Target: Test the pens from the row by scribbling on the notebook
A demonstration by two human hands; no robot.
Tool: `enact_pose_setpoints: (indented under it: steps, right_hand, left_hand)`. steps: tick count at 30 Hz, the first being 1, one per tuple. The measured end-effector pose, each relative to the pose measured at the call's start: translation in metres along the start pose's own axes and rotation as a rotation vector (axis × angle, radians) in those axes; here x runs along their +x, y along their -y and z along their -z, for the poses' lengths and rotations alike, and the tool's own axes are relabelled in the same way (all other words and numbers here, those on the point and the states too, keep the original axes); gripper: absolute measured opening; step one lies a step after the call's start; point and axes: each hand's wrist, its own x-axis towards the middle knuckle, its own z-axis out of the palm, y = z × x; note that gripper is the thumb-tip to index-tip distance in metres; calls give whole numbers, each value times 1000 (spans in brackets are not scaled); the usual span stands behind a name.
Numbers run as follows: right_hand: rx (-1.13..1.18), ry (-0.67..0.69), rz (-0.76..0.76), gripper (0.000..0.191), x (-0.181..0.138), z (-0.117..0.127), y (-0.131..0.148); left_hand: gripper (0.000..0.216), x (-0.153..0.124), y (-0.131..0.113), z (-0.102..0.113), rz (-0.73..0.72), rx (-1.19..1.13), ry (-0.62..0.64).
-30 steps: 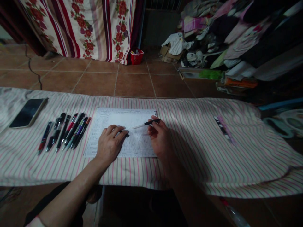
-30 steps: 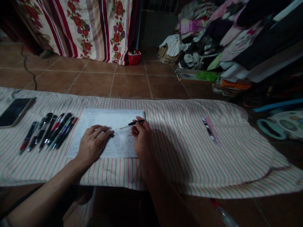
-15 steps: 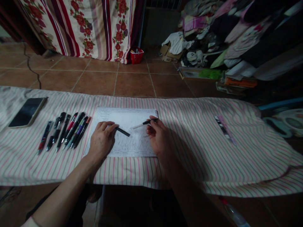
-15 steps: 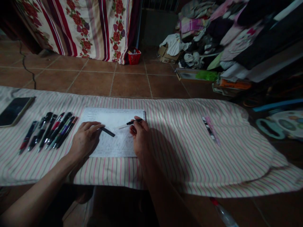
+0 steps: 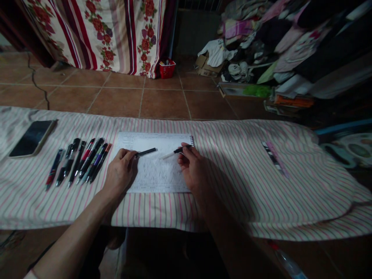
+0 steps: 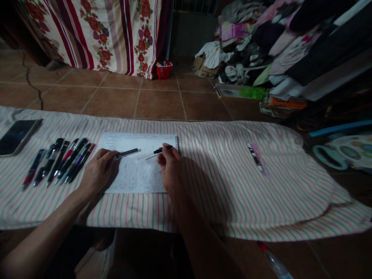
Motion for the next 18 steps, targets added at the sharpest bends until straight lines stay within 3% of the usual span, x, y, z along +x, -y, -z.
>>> enact_pose_setpoints:
  steps: [8, 14, 18]
  right_hand:
    - [61, 14, -27, 18, 1, -1, 2]
    - [74, 1, -51, 15, 1, -2, 1]
    - [72, 2, -51, 15, 2, -2, -1]
  left_hand:
    - [27, 3, 3, 9, 113, -312, -12]
    - [30, 3, -3, 15, 505, -828, 75]
    - [35, 2, -3, 15, 613, -1081, 101]
